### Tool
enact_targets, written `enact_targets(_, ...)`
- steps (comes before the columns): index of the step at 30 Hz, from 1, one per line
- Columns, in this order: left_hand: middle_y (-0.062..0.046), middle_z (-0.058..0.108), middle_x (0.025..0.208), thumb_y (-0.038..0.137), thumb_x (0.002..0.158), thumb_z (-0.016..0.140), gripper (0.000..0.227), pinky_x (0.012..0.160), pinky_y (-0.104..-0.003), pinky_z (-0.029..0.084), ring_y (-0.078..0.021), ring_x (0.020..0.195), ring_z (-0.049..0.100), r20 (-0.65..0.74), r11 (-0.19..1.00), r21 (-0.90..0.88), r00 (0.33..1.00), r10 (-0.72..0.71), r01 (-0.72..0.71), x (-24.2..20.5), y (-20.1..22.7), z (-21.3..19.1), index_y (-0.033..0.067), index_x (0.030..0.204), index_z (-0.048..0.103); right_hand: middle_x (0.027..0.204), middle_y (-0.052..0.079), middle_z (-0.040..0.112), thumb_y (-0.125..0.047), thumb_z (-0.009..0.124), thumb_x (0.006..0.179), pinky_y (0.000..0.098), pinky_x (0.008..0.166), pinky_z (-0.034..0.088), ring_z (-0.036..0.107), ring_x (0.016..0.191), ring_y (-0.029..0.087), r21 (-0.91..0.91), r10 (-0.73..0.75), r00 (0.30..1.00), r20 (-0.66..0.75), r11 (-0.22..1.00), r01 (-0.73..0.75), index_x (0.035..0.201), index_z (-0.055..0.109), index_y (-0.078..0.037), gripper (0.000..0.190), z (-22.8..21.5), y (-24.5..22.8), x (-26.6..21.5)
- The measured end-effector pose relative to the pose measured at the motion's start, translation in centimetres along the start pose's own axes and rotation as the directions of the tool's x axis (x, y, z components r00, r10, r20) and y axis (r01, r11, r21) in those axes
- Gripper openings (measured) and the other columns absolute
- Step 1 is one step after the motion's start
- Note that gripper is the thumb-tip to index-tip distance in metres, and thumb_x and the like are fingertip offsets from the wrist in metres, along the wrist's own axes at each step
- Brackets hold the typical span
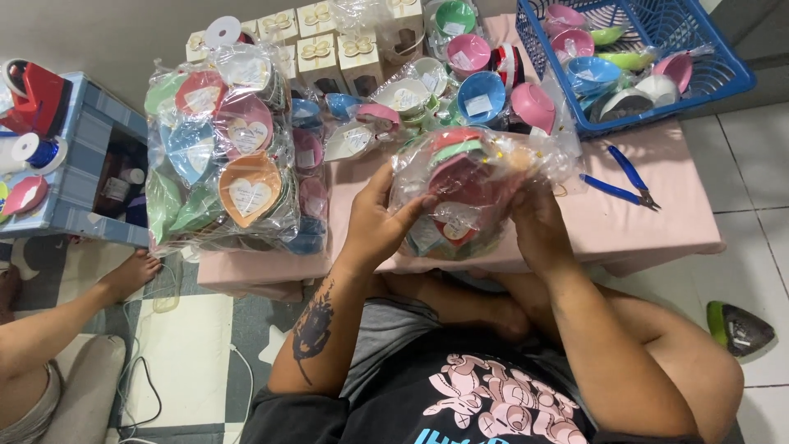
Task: The person places heart-shaped decorative objects into individual plastic bags and organizes these and larger bagged sets on a low table by hand.
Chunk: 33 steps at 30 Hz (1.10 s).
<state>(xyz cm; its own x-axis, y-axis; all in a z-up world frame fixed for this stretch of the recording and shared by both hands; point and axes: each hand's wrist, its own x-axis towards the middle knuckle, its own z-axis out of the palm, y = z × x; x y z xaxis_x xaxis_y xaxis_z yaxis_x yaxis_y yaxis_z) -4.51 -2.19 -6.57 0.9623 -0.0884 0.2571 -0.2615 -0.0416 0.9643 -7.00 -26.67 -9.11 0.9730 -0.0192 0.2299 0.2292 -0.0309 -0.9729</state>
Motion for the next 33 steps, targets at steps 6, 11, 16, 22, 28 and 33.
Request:
enact_targets(6,-0.024,0.067,0.14,0.051,0.09,0.077,0.069,0.114,-0.059,0.046,-0.0457,0.135,0.06,-0.143,0.933,0.204,0.951,-0.272,0.298,-2.1,4.2,-1.1,0.0173,0.148,0.059,0.123,0.02,0.066,-0.029,0.049,0.114,0.0523,0.115,0.04,0.058,0.124,0.03,-0.185,-0.05,0.994,0.1,0.98,0.068,0.132,0.056,-0.002,0.033,1.3,-2.0,2.0)
enact_targets(11,-0.03,0.062,0.142,0.06,0.089,0.074,0.084,0.113,-0.063,0.043,-0.0496,0.135,0.057,-0.142,0.822,0.299,0.875,-0.464,0.484,-1.8,0.4,-4.7,0.013,0.154,0.049,0.122,0.013,0.07,-0.043,0.055,0.109,0.0496,0.115,0.042,0.06,0.12,0.024,-0.08,0.321,0.938,0.127,0.946,-0.313,0.128,0.065,-0.004,0.044,3.6,0.5,-0.9)
enact_targets(16,-0.026,0.067,0.14,0.059,0.089,0.074,0.086,0.112,-0.057,0.048,-0.0455,0.135,0.06,-0.18,0.752,0.311,0.813,-0.554,0.582,-3.6,-0.6,-4.2,0.0177,0.158,0.044,0.108,0.01,0.073,-0.044,0.06,0.108,0.0437,0.104,0.049,0.065,0.11,0.021,-0.187,0.448,0.892,0.059,0.883,-0.431,0.119,0.069,-0.008,0.039,3.6,2.0,-0.8)
enact_targets(22,-0.029,0.034,0.164,0.009,0.104,0.052,0.055,0.126,-0.057,0.028,-0.0475,0.153,0.032,0.035,0.685,0.667,0.93,0.365,-0.293,-3.7,0.7,-2.6,-0.0001,0.158,0.042,0.115,0.018,0.077,-0.057,0.06,0.104,0.0523,0.105,0.051,0.069,0.122,0.035,-0.43,0.49,0.866,0.1,0.806,-0.406,0.127,0.069,-0.013,0.051,3.5,0.7,1.7)
enact_targets(28,-0.013,0.053,0.16,0.056,0.092,0.072,0.076,0.12,-0.076,0.009,-0.0344,0.148,0.049,0.267,0.242,0.903,0.904,0.335,-0.356,-3.9,-2.9,0.1,0.0166,0.155,0.054,0.112,0.018,0.078,-0.064,0.054,0.1,0.0543,0.108,0.05,0.068,0.123,0.04,-0.645,0.559,0.826,0.075,0.659,-0.387,0.14,0.064,-0.021,0.06,4.0,-3.8,4.1)
enact_targets(33,-0.017,0.063,0.15,0.049,0.1,0.069,0.058,0.113,-0.051,0.046,-0.0369,0.141,0.057,0.241,0.25,0.892,0.864,0.442,-0.377,-4.0,-5.4,0.5,0.01,0.142,0.066,0.091,0.008,0.078,-0.033,0.078,0.102,0.0423,0.078,0.061,0.076,0.091,0.03,-0.804,-0.374,0.927,0.02,0.545,0.238,0.119,0.077,-0.019,0.022,-1.9,3.6,6.7)
